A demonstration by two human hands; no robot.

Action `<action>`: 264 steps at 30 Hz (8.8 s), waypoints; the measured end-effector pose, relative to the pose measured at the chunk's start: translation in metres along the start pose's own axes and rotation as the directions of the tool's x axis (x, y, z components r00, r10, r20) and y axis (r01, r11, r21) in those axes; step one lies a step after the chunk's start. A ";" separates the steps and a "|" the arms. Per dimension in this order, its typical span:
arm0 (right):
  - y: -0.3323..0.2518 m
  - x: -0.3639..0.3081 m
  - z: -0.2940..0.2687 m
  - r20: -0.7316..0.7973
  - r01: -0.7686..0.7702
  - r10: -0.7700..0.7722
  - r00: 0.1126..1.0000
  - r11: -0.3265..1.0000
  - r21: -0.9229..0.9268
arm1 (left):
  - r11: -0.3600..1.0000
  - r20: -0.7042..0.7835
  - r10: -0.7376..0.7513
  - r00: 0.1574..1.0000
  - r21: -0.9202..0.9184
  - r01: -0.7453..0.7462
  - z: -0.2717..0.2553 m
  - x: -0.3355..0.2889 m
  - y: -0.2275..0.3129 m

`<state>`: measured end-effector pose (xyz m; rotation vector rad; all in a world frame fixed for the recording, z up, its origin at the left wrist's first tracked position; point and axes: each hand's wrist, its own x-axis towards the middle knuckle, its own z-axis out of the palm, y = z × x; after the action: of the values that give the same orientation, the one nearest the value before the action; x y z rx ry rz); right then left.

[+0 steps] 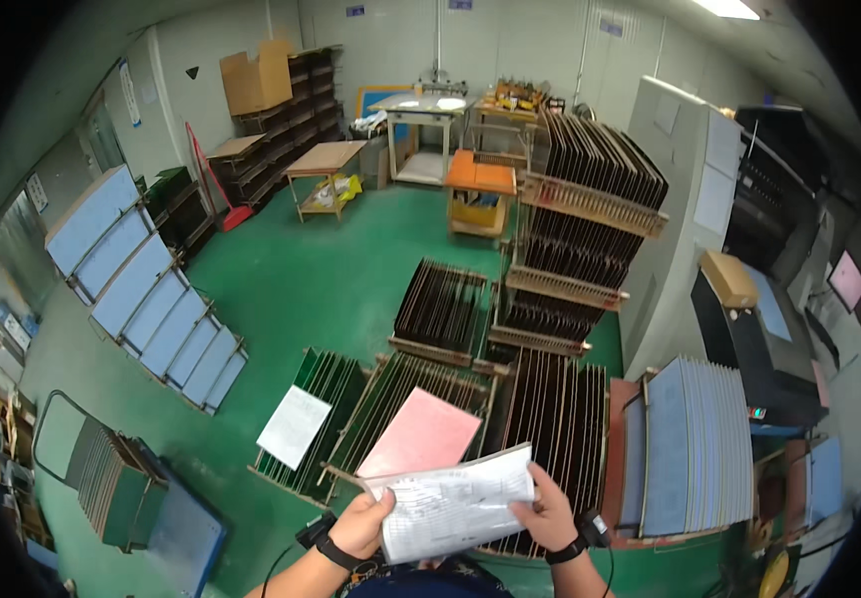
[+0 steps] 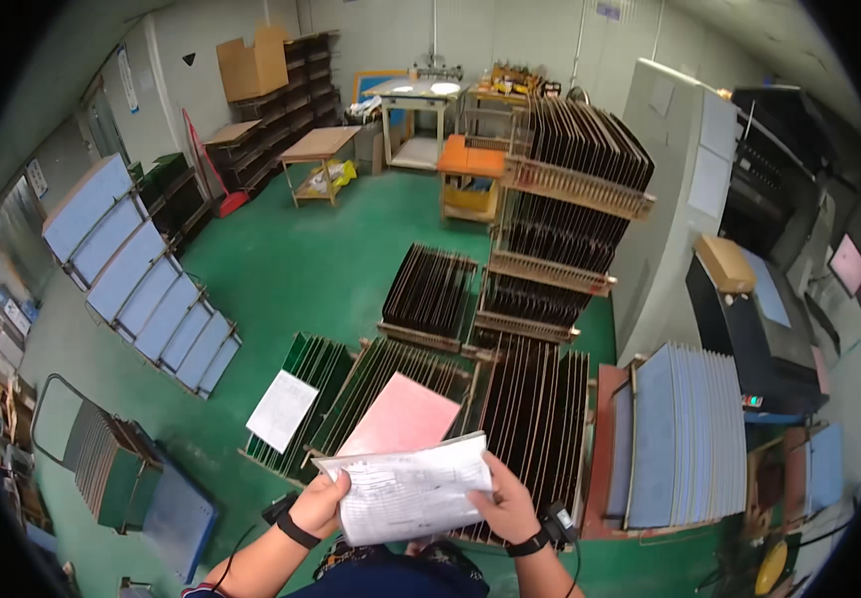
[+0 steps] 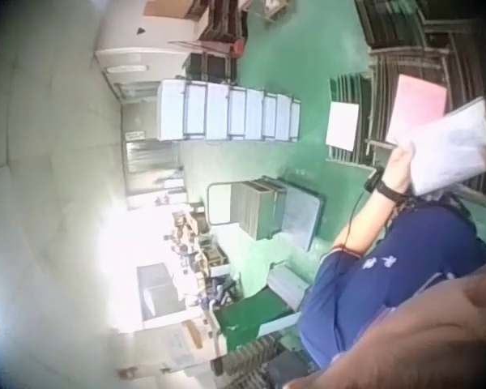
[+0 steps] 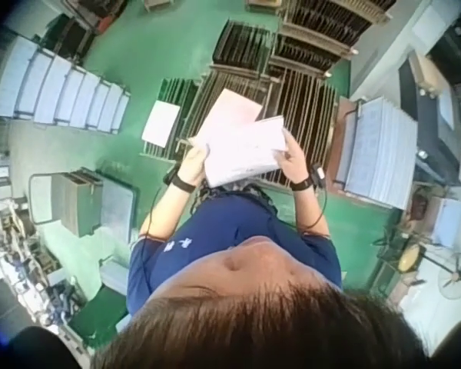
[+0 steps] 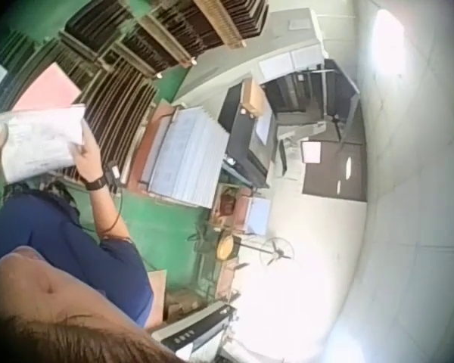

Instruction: The worker retrieves a green patterned sheet, places it into an industrial fabrication machine, uses a computer interface to operate the machine, and luego organizes the finished sheets into a vertical rack.

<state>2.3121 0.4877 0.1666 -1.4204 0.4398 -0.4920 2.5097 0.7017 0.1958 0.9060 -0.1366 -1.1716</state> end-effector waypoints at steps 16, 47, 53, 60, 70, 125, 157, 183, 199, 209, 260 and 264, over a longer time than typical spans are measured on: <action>-0.015 -0.011 0.041 0.147 -0.282 0.329 0.933 0.920 -0.271 | 0.804 -0.107 0.394 0.913 0.521 -0.286 -0.054 -0.002 -0.011; 0.131 -0.017 -0.078 -0.263 -0.223 -0.128 0.956 0.264 -0.938 | 0.257 -0.466 0.188 0.865 0.873 0.414 -0.338 -0.109 -0.283; 0.159 -0.038 0.046 0.554 0.421 0.146 0.820 0.501 -0.756 | 0.029 -0.558 -0.007 0.830 0.829 0.558 -0.353 -0.132 -0.250; 0.173 -0.022 0.087 0.330 0.233 0.393 0.858 0.273 -0.933 | 0.339 -0.617 0.147 0.773 0.765 0.547 -0.367 -0.131 -0.221; 0.277 0.006 0.124 0.148 -0.602 0.823 0.549 0.512 -0.612 | 0.268 -0.685 0.116 0.719 0.719 0.641 -0.437 -0.265 -0.220; 0.300 0.034 0.170 -0.243 -0.329 0.238 0.940 0.457 -0.826 | 0.574 -0.775 -0.261 0.575 0.355 0.738 -0.515 -0.246 -0.115; 0.384 0.546 -0.010 -0.039 -0.462 0.727 0.686 0.392 -0.796 | 0.774 -0.626 -0.462 0.628 -0.631 -0.059 -0.354 0.136 -0.173; 0.251 0.346 0.242 0.127 -0.750 0.865 0.486 0.487 -0.448 | 0.890 -0.911 0.159 0.382 -0.035 -0.454 -0.347 -0.146 -0.013; 0.076 0.126 0.445 0.784 0.090 0.611 0.108 0.779 -0.620 | 0.883 -0.851 0.342 -0.399 0.436 -0.173 -0.102 -0.453 -0.159; 0.040 -0.139 0.582 0.610 0.256 0.625 -0.487 0.770 -0.585 | 0.770 -0.389 -0.227 -0.893 0.490 -0.409 0.131 -0.369 -0.323; -0.004 -1.035 -0.911 -0.696 0.206 0.346 -0.629 0.938 0.280 | 0.369 0.321 -0.891 0.321 0.924 0.100 0.999 0.153 -1.013; -0.011 -1.074 -1.051 -0.676 0.187 0.418 -0.607 0.902 0.390 | 0.419 0.340 -0.873 0.349 0.890 0.180 1.066 0.190 -1.113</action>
<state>0.8346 0.2355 0.0665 0.2265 2.0661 -1.6037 1.2067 -0.1348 0.0752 1.0877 -1.2309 -2.3319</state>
